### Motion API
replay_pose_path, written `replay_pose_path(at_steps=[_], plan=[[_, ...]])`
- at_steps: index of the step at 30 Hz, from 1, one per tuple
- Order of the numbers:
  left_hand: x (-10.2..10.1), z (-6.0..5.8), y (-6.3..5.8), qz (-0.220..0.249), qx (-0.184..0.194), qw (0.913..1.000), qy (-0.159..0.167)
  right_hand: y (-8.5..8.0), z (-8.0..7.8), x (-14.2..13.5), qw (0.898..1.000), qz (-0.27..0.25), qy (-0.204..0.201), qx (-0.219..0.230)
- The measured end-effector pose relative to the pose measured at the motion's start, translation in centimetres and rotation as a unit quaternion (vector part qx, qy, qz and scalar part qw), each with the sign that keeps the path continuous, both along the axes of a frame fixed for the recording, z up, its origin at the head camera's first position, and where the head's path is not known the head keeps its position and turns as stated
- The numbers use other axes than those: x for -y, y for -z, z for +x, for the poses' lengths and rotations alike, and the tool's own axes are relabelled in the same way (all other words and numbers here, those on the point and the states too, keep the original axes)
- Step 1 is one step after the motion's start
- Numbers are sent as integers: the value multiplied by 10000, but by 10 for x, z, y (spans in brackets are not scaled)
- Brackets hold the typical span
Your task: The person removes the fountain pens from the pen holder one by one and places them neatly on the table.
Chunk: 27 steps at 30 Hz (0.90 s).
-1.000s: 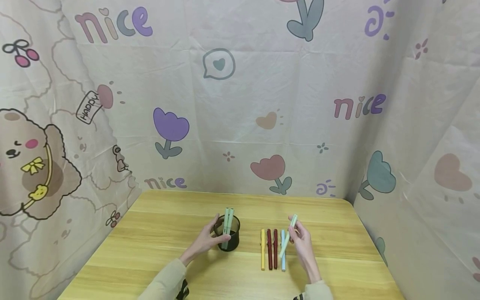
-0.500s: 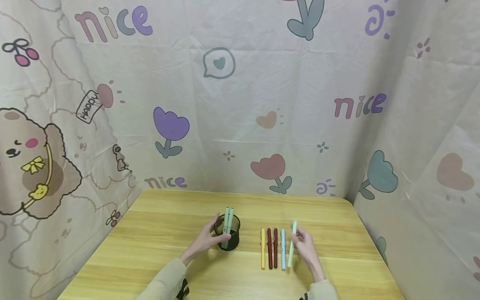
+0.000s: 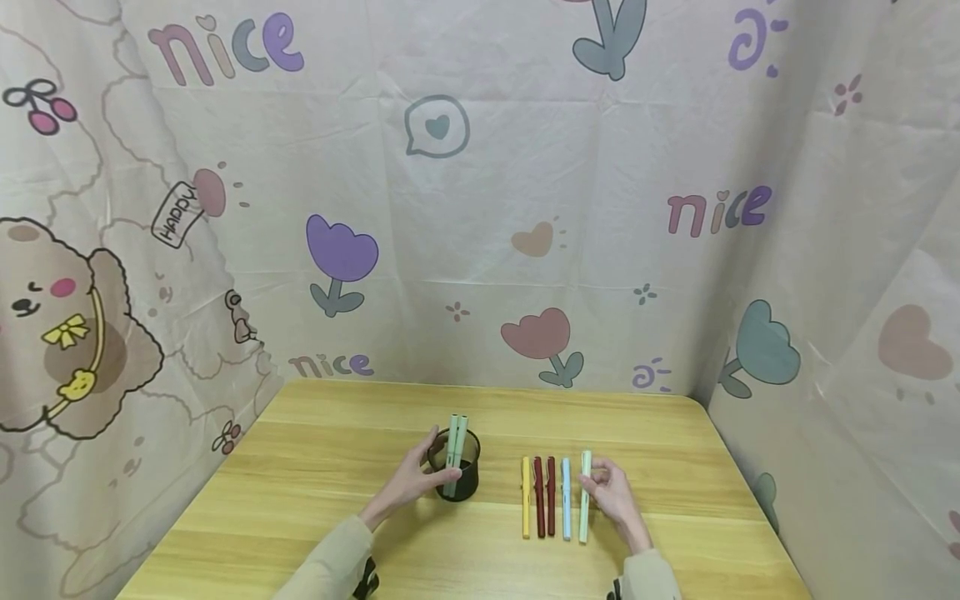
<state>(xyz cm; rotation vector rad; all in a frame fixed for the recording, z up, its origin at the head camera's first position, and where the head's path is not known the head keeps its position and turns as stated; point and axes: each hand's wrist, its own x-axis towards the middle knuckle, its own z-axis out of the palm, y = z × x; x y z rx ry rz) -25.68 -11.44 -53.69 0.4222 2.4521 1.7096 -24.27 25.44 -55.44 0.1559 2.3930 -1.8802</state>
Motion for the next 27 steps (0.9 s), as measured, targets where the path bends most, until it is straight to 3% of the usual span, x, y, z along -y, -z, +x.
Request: replay_pose_path(at_steps=[11,27], plan=[[0,1,0,10,-32,10000,-19,6,-6,-1,9997,168,-31,187],[0,-1,0,4,-52,10000,18,8,-12,4,9880,1542,-9,79]])
